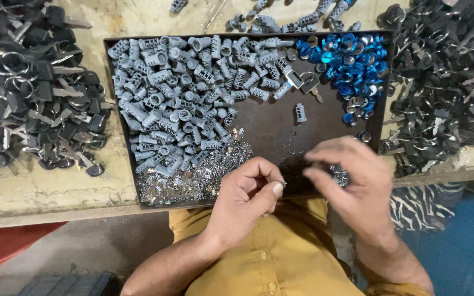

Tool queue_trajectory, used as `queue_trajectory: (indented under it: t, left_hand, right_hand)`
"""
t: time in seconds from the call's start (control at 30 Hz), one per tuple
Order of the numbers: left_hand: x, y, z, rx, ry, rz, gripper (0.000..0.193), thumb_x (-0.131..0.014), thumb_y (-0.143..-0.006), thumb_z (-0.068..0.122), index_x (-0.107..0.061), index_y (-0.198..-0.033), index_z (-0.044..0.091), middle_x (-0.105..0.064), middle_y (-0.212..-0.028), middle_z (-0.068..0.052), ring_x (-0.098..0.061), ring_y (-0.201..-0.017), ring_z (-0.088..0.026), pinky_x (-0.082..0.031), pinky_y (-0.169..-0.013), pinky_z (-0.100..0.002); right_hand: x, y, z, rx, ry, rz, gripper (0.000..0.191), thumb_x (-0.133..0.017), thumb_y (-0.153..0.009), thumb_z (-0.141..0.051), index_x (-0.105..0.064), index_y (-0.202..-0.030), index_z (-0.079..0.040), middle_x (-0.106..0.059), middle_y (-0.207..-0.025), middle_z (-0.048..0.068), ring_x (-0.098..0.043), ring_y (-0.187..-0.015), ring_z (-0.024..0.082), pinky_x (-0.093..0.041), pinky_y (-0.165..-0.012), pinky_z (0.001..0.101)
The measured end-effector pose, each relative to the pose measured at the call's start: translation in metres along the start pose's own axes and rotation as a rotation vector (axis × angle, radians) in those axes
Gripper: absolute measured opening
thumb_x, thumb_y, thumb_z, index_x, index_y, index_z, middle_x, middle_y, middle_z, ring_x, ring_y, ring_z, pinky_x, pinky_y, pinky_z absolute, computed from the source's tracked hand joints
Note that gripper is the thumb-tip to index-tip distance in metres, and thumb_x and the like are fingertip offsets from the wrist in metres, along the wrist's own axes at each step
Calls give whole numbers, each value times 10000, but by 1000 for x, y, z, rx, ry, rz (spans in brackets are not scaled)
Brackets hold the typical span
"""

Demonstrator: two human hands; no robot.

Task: The person picks small metal lock parts from a tray and fits them together by hand, pressing each assembled piece and placing it back among the pile of finished components. The person repeats this pick-fit-place cycle continuously across the episode.

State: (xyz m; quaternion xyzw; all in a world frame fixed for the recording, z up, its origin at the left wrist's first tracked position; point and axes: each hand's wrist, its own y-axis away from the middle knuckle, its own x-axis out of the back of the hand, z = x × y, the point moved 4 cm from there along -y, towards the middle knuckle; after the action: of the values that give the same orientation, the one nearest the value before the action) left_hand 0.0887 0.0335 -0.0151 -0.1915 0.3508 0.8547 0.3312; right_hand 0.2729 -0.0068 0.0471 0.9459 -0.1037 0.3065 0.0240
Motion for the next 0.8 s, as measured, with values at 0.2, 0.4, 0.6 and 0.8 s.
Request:
queue_trajectory:
  t: [0.2,0.4,0.6,0.8]
  left_hand:
    - [6,-1,-8,77,110,30,38,-608,-976,42,-590,-1003,20,-555,-764,25,-489,-642,-39,-407,-571,-224]
    - [7,1,-11,63,99,22,29,-600,-968,25,-586,-993,24,-533,-761,28,-461,-651,-35,-397,-574,-224]
    - [5,2,-7,16,-64,-18,20,-607,-961,17,-591,-969,27,-537,-799,47,-468,-683,-23,-403,-603,-216]
    - [-9,1,-6,-81,-237,-60,49,-630,-976,38,-587,-952,37,-512,-799,60,-416,-679,-10,-350,-572,-204]
  right_hand:
    - [34,14,14,-115,516,13,316,-838,-710,-7,-789,-1006,-107,-618,-911,104,-585,-792,270,-462,-648,364]
    - [31,30,23,-3,487,58,207,-754,-757,47,-681,-932,-35,-639,-931,95,-621,-880,297,-495,-754,406]
    - [39,37,32,-187,280,157,109,-717,-884,29,-663,-969,-12,-675,-932,106,-656,-798,261,-500,-710,342]
    - [13,36,13,-80,179,220,80,-572,-1008,57,-555,-974,-13,-595,-918,107,-558,-786,257,-451,-737,344]
